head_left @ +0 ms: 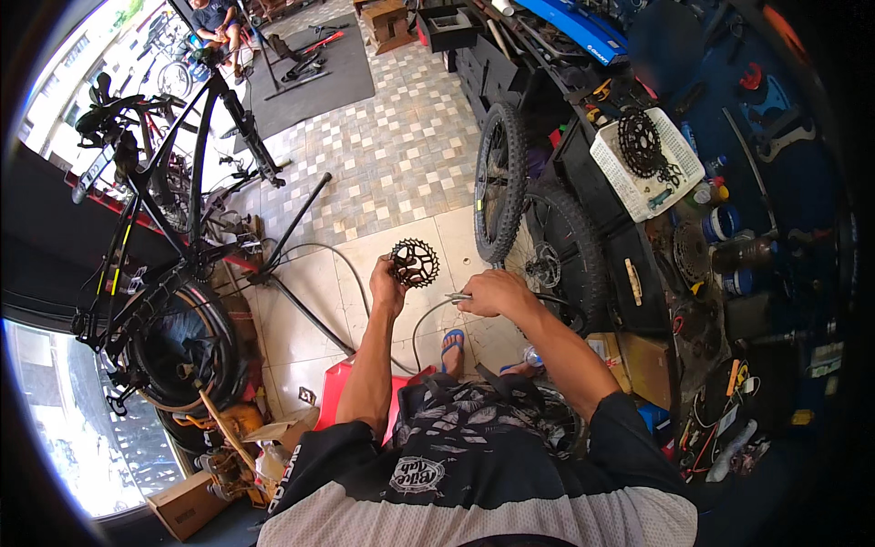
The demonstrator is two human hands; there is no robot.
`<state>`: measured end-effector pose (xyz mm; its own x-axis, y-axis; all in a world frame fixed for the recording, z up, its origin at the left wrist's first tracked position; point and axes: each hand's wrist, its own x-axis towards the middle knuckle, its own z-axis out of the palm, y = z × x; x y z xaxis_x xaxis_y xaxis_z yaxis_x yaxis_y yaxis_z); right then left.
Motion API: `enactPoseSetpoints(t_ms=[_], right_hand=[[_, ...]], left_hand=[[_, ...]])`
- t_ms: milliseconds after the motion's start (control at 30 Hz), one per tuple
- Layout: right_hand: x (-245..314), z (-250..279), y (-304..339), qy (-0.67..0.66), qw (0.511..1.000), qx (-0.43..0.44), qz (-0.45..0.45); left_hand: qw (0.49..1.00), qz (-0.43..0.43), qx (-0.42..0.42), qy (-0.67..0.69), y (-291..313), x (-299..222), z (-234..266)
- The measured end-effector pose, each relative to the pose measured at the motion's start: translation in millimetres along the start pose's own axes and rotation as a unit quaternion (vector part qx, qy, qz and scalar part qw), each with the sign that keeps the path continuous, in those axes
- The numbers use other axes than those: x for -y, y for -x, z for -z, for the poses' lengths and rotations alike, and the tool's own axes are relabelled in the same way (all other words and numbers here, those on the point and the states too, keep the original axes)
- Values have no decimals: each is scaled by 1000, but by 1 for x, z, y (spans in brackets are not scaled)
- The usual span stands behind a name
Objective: The person assembles a bicycle cassette by hand, placing individual sprockets and spacers onto a bicycle wheel hub. The person handles each component one at a time, stacking them in sequence on the hub, and then wipes the assembled cassette with a cloth.
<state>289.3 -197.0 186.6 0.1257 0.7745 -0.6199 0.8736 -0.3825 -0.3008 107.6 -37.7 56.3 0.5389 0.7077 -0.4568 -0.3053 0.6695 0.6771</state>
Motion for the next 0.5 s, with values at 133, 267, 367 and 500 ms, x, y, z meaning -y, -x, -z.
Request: enactPoseSetpoints(t_ms=[133,267,367,500], right_hand=[[-3,9,14,-42,997,-65,5],[-5,24,13,-77,986,-146,8],[-4,35,-5,-55,981,-185,-4],[7,42,-34,-41,997,-65,26]], left_hand=[[998,-23,-20,-59,-10,-2,-17],[987,-58,-3,-153,-18,-5,-33],[985,-5,-16,-171,-22,-6,-37],[980,26,-34,-195,-27,-1,-34]])
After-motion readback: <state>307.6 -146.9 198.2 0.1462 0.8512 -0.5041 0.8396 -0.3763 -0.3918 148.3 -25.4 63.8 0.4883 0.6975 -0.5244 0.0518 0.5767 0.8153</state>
